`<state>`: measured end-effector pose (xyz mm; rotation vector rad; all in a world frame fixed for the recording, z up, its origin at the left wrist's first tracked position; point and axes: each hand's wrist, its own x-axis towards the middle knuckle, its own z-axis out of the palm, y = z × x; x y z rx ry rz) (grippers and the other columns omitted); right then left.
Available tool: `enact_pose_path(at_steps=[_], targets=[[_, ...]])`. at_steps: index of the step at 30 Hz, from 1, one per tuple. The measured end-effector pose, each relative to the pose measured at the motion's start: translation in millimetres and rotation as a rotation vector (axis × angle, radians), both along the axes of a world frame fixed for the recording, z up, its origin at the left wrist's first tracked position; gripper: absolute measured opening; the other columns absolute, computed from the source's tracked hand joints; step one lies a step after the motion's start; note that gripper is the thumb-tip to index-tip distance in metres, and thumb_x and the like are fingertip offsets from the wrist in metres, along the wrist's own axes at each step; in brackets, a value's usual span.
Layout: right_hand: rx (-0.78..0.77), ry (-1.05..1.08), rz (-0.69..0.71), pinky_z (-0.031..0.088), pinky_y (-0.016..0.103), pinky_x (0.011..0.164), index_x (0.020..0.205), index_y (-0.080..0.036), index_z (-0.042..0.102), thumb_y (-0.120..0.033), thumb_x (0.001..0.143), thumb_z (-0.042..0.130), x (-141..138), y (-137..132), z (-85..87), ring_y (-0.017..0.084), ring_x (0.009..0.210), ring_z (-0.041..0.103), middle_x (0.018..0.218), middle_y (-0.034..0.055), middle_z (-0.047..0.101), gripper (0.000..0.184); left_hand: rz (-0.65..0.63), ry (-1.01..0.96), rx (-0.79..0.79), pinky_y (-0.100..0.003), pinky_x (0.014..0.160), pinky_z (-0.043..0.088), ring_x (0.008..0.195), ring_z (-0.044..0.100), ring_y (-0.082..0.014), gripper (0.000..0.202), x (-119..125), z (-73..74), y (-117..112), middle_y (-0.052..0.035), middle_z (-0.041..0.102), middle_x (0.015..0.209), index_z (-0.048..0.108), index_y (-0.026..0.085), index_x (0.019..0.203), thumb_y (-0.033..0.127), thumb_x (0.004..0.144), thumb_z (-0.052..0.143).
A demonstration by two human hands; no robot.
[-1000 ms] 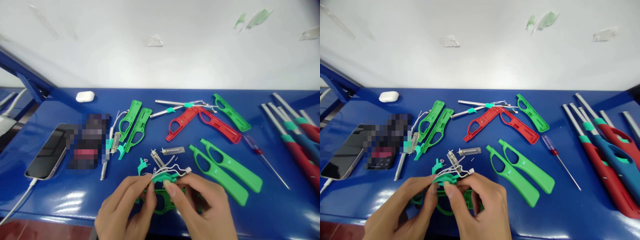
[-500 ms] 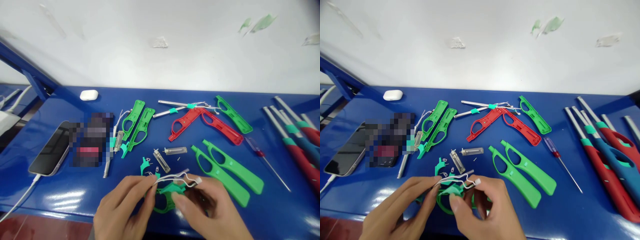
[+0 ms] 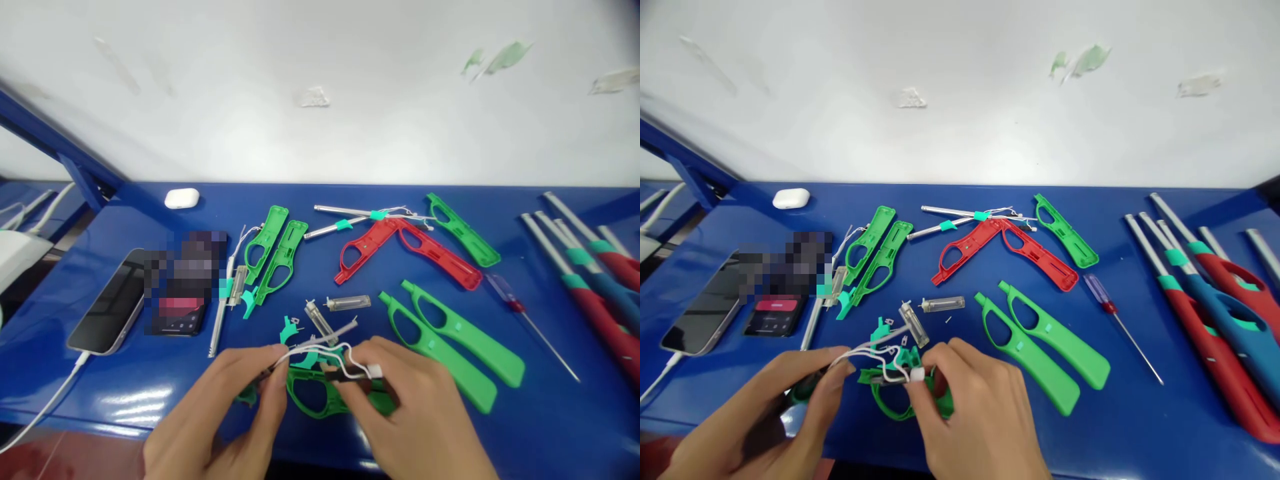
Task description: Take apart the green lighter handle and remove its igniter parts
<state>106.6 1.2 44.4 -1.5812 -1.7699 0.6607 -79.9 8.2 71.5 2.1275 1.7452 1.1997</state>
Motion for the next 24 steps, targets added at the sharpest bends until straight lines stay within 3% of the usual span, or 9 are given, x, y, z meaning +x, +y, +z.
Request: enact_pose_path(at_steps=[3, 5, 10, 15, 19, 24], targets=[[0.075, -0.114, -0.029, 0.039, 0.029, 0.049, 0.075, -0.026, 0.064, -0.047, 0.108, 0.062, -1, 0, -6.0, 0.014, 0.049, 0.060, 0.064, -0.0060, 0.063, 0.039, -0.001, 0.027, 0.050, -0.017, 0.058, 0.060, 0.047, 0.058, -0.0060, 0.004, -3, 1.2, 4, 0.0099, 0.074, 0.074, 0.074, 0.028, 0.094, 0.025, 0.095, 0.076], [0.101, -0.123, -0.069, 0.039, 0.029, 0.047, 0.076, -0.026, 0.065, -0.053, 0.108, 0.060, 3, -1, -5.3, 0.014, 0.048, 0.060, 0.065, -0.0054, 0.063, 0.042, 0.019, 0.007, 0.033, -0.020, 0.060, 0.062, 0.050, 0.061, -0.0078, 0.006, -2, 3.0, 5, 0.0094, 0.074, 0.074, 0.073, 0.028, 0.093, 0.024, 0.097, 0.073], [0.186, -0.065, -0.162, 0.049, 0.023, 0.056, 0.089, -0.026, 0.068, -0.037, 0.107, 0.067, 30, -9, -1.0, 0.011, 0.056, 0.066, 0.074, -0.0048, 0.071, 0.022, -0.014, 0.072, -0.155, -0.028, 0.072, 0.066, 0.074, 0.076, -0.0150, 0.012, -5, 1.4, 3, 0.0054, 0.079, 0.089, 0.073, 0.031, 0.106, 0.022, 0.104, 0.064], [0.281, -0.165, -0.087, 0.056, 0.029, 0.082, 0.101, -0.027, 0.071, -0.028, 0.104, 0.070, 52, -23, -11.0, 0.017, 0.082, 0.073, 0.094, -0.0011, 0.076, 0.004, -0.156, 0.179, -0.067, -0.023, 0.077, 0.060, 0.083, 0.076, -0.0115, 0.014, -4, -6.0, 17, 0.0047, 0.078, 0.100, 0.070, 0.029, 0.113, 0.019, 0.105, 0.066], [0.299, -0.227, -0.021, 0.056, 0.032, 0.087, 0.113, -0.028, 0.076, -0.034, 0.106, 0.067, 52, -33, -17.5, 0.019, 0.096, 0.071, 0.108, 0.0014, 0.075, 0.012, -0.269, 0.293, 0.018, -0.028, 0.075, 0.056, 0.086, 0.075, -0.0144, 0.012, 11, 6.1, 41, 0.0014, 0.076, 0.103, 0.066, 0.026, 0.118, 0.019, 0.109, 0.060], [0.361, -0.189, -0.003, 0.054, 0.033, 0.093, 0.117, -0.029, 0.075, -0.034, 0.107, 0.068, 51, -41, -20.3, 0.020, 0.105, 0.068, 0.115, 0.0007, 0.075, 0.013, -0.450, 0.505, -0.008, -0.034, 0.065, 0.050, 0.083, 0.071, -0.0224, 0.016, 37, 28.9, 72, -0.0032, 0.073, 0.100, 0.065, 0.021, 0.121, 0.016, 0.108, 0.058]])
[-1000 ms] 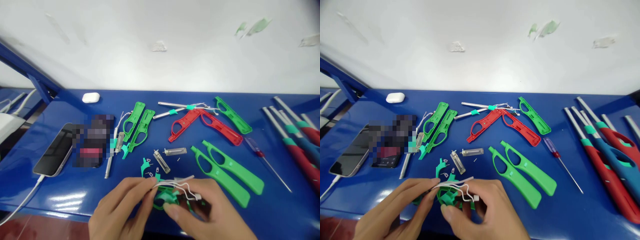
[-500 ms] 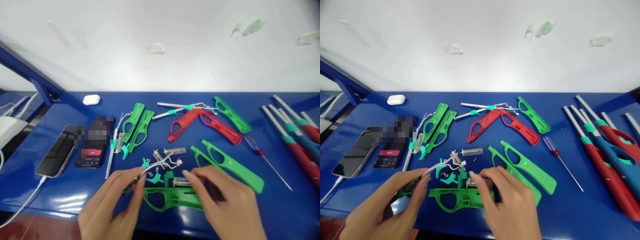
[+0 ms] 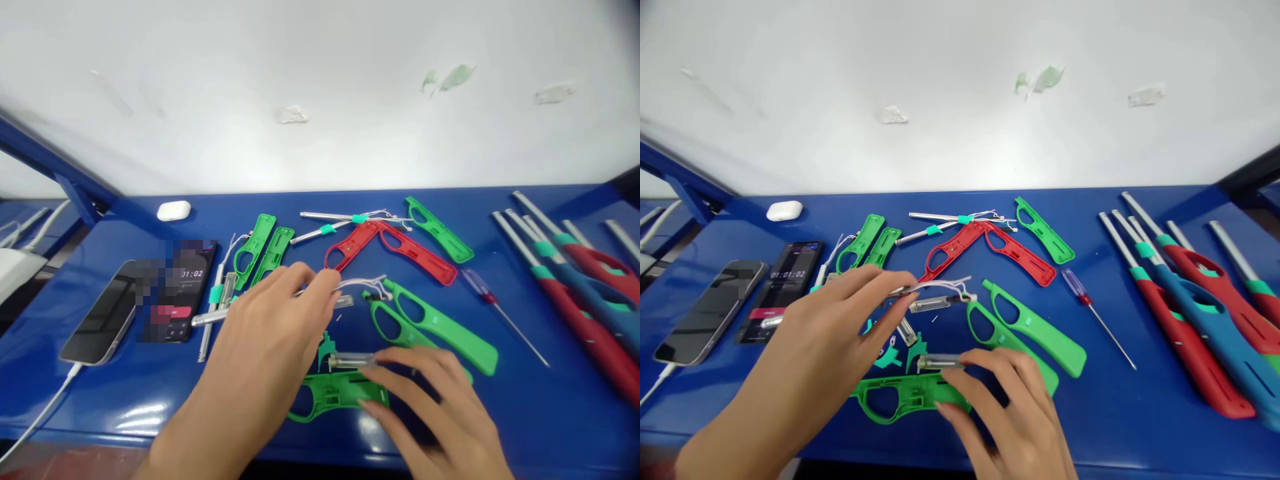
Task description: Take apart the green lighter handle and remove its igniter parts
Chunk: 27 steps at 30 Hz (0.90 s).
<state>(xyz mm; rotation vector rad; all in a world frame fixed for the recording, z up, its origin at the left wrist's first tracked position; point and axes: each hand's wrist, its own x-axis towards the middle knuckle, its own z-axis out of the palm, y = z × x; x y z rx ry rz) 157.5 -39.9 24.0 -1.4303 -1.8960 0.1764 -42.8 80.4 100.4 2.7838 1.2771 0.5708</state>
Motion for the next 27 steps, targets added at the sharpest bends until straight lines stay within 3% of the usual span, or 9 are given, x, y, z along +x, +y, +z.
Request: enact_pose_path(at_steps=[3, 7, 10, 19, 23, 27], targets=[[0.016, 0.014, 0.015, 0.055, 0.034, 0.091, 0.113, -0.029, 0.075, -0.039, 0.107, 0.068, 2, -1, 0.1, 0.020, 0.102, 0.069, 0.112, -0.0002, 0.077, 0.013, -0.076, 0.108, -0.018, -0.033, 0.064, 0.048, 0.083, 0.070, -0.0222, 0.017, 19, 4.1, 20, -0.0047, 0.073, 0.100, 0.068, 0.018, 0.118, 0.012, 0.105, 0.059], [0.003, -0.011, 0.047, 0.056, 0.036, 0.084, 0.109, -0.033, 0.077, -0.055, 0.109, 0.061, 2, 1, 2.8, 0.021, 0.099, 0.072, 0.108, -0.0034, 0.080, 0.027, -0.138, 0.149, -0.015, -0.032, 0.066, 0.048, 0.084, 0.071, -0.0218, 0.012, 40, 3.2, 41, -0.0037, 0.073, 0.096, 0.070, 0.019, 0.110, 0.014, 0.105, 0.061], [0.001, -0.040, 0.070, 0.056, 0.035, 0.083, 0.106, -0.032, 0.078, -0.051, 0.111, 0.058, 1, 2, 3.9, 0.020, 0.098, 0.072, 0.108, -0.0047, 0.081, 0.027, -0.118, 0.125, -0.010, -0.032, 0.068, 0.048, 0.084, 0.073, -0.0221, 0.011, 43, 3.0, 46, -0.0034, 0.075, 0.098, 0.070, 0.020, 0.114, 0.018, 0.105, 0.064], [-0.028, -0.032, 0.091, 0.053, 0.034, 0.082, 0.100, -0.028, 0.078, -0.043, 0.113, 0.058, 0, 4, 2.6, 0.018, 0.092, 0.071, 0.100, -0.0012, 0.079, 0.028, 0.023, -0.081, 0.001, -0.031, 0.069, 0.052, 0.077, 0.074, -0.0184, 0.013, -6, -0.6, 24, 0.0009, 0.079, 0.096, 0.073, 0.025, 0.113, 0.028, 0.106, 0.062], [-0.027, -0.022, 0.161, 0.056, 0.032, 0.080, 0.098, -0.028, 0.078, -0.028, 0.112, 0.058, 4, 1, 4.2, 0.017, 0.090, 0.073, 0.103, -0.0020, 0.080, 0.024, 0.075, -0.135, 0.066, -0.029, 0.067, 0.050, 0.078, 0.075, -0.0161, 0.009, -17, 8.0, 20, 0.0040, 0.079, 0.095, 0.072, 0.029, 0.111, 0.030, 0.105, 0.066], [-0.081, 0.109, 0.217, 0.062, 0.028, 0.078, 0.101, -0.027, 0.076, -0.022, 0.109, 0.060, 31, -7, 15.2, 0.017, 0.089, 0.076, 0.100, 0.0001, 0.080, 0.018, 0.117, -0.187, 0.081, -0.027, 0.070, 0.051, 0.077, 0.074, -0.0139, 0.008, -22, 19.0, 23, 0.0056, 0.079, 0.093, 0.072, 0.030, 0.110, 0.031, 0.105, 0.066]])
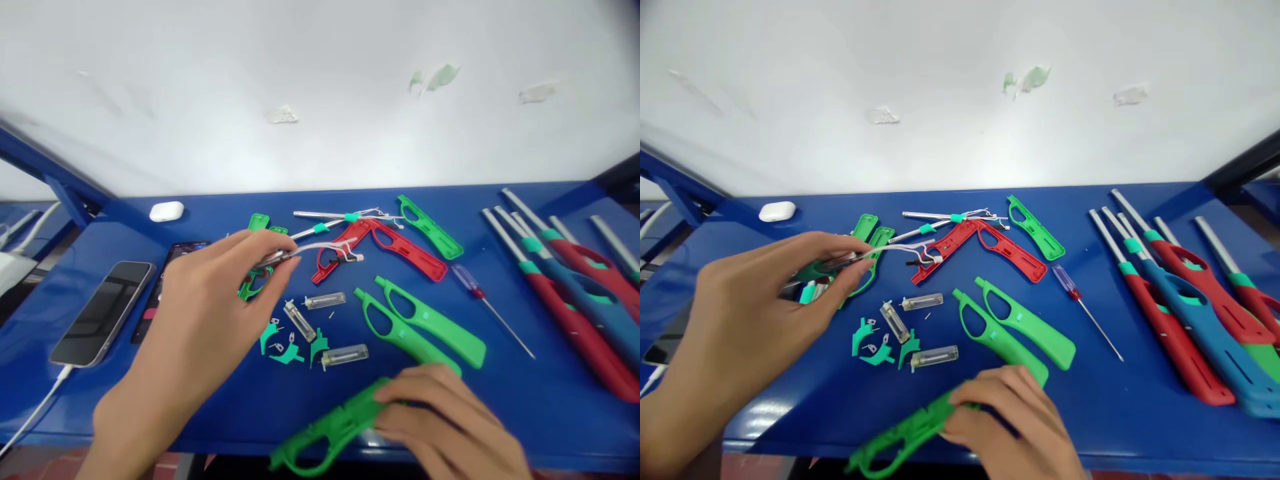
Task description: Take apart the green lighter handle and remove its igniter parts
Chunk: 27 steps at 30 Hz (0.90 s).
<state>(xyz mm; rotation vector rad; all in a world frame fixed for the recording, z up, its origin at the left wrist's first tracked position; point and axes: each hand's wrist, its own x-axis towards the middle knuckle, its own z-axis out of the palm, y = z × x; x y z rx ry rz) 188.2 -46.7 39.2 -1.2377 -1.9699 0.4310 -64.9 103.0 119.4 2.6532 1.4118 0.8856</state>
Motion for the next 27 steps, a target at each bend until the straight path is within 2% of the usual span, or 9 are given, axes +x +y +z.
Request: enact_pose_path(at_steps=[4, 6, 8, 10, 15, 18, 21, 24, 27], targets=[[0.078, 0.000, -0.137, 0.063, 0.027, 0.071, 0.096, -0.027, 0.075, -0.025, 0.103, 0.069, 22, -3, 10.4, 0.019, 0.080, 0.076, 0.087, 0.0003, 0.079, 0.009, 0.069, -0.030, 0.000, -0.026, 0.074, 0.053, 0.083, 0.075, -0.0149, 0.009, -4, 4.4, 3, 0.0060, 0.078, 0.091, 0.073, 0.032, 0.108, 0.031, 0.103, 0.067], [0.107, -0.142, -0.073, 0.062, 0.027, 0.074, 0.095, -0.028, 0.076, -0.039, 0.103, 0.073, 18, -4, 7.8, 0.018, 0.081, 0.075, 0.091, 0.0011, 0.080, 0.015, 0.065, -0.035, 0.002, -0.026, 0.074, 0.054, 0.082, 0.075, -0.0146, 0.009, -5, 2.9, 2, 0.0063, 0.078, 0.091, 0.073, 0.032, 0.108, 0.031, 0.103, 0.066], [0.132, -0.271, 0.036, 0.058, 0.027, 0.077, 0.090, -0.029, 0.076, -0.042, 0.112, 0.058, 6, -6, 0.2, 0.015, 0.074, 0.072, 0.087, -0.0005, 0.078, 0.032, 0.050, -0.042, -0.003, -0.026, 0.074, 0.054, 0.080, 0.075, -0.0140, 0.009, -6, 0.1, -1, 0.0069, 0.078, 0.091, 0.073, 0.033, 0.108, 0.031, 0.103, 0.066], [0.122, -0.268, -0.019, 0.053, 0.030, 0.077, 0.085, -0.028, 0.074, -0.036, 0.118, 0.040, -4, -7, -9.0, 0.015, 0.072, 0.069, 0.080, -0.0008, 0.074, 0.048, 0.058, -0.046, -0.005, -0.027, 0.074, 0.053, 0.080, 0.075, -0.0141, 0.008, -6, -2.2, -5, 0.0073, 0.078, 0.091, 0.073, 0.033, 0.108, 0.031, 0.103, 0.067], [0.073, -0.374, 0.115, 0.052, 0.030, 0.086, 0.103, -0.025, 0.071, -0.032, 0.116, 0.050, 2, -9, -24.4, 0.014, 0.070, 0.070, 0.074, -0.0043, 0.069, 0.026, 0.115, -0.042, -0.013, -0.029, 0.078, 0.053, 0.083, 0.075, -0.0164, 0.010, -6, -1.5, -8, 0.0061, 0.079, 0.093, 0.074, 0.032, 0.105, 0.037, 0.105, 0.064], [0.034, -0.340, 0.105, 0.052, 0.028, 0.072, 0.095, -0.023, 0.070, -0.033, 0.115, 0.053, 8, -10, -26.2, 0.013, 0.061, 0.064, 0.069, -0.0038, 0.065, 0.028, 0.086, -0.046, 0.000, -0.028, 0.077, 0.053, 0.081, 0.074, -0.0151, 0.009, -4, -2.0, -8, 0.0061, 0.078, 0.093, 0.073, 0.031, 0.107, 0.034, 0.105, 0.065], [0.017, -0.165, 0.011, 0.050, 0.027, 0.061, 0.089, -0.023, 0.067, -0.031, 0.116, 0.049, 13, -5, -18.1, 0.013, 0.058, 0.064, 0.071, -0.0025, 0.070, 0.033, 0.023, -0.028, -0.004, -0.027, 0.072, 0.051, 0.079, 0.075, -0.0149, 0.008, -2, -5.8, -8, 0.0056, 0.079, 0.095, 0.072, 0.031, 0.111, 0.031, 0.105, 0.066], [0.053, -0.071, -0.247, 0.051, 0.024, 0.060, 0.086, -0.024, 0.068, -0.031, 0.112, 0.057, 29, 12, -1.9, 0.012, 0.059, 0.069, 0.075, -0.0035, 0.074, 0.029, -0.053, 0.024, -0.054, -0.028, 0.068, 0.049, 0.077, 0.074, -0.0166, 0.009, 6, -9.8, -3, 0.0036, 0.080, 0.094, 0.072, 0.029, 0.110, 0.029, 0.104, 0.066], [0.003, -0.178, -0.542, 0.039, 0.028, 0.045, 0.078, -0.025, 0.070, -0.050, 0.111, 0.055, 57, 47, 10.9, 0.012, 0.041, 0.050, 0.055, -0.0053, 0.058, 0.044, -0.123, 0.111, -0.135, -0.029, 0.068, 0.049, 0.075, 0.072, -0.0170, 0.008, 28, -13.7, 14, 0.0000, 0.080, 0.095, 0.073, 0.023, 0.107, 0.025, 0.104, 0.065]])
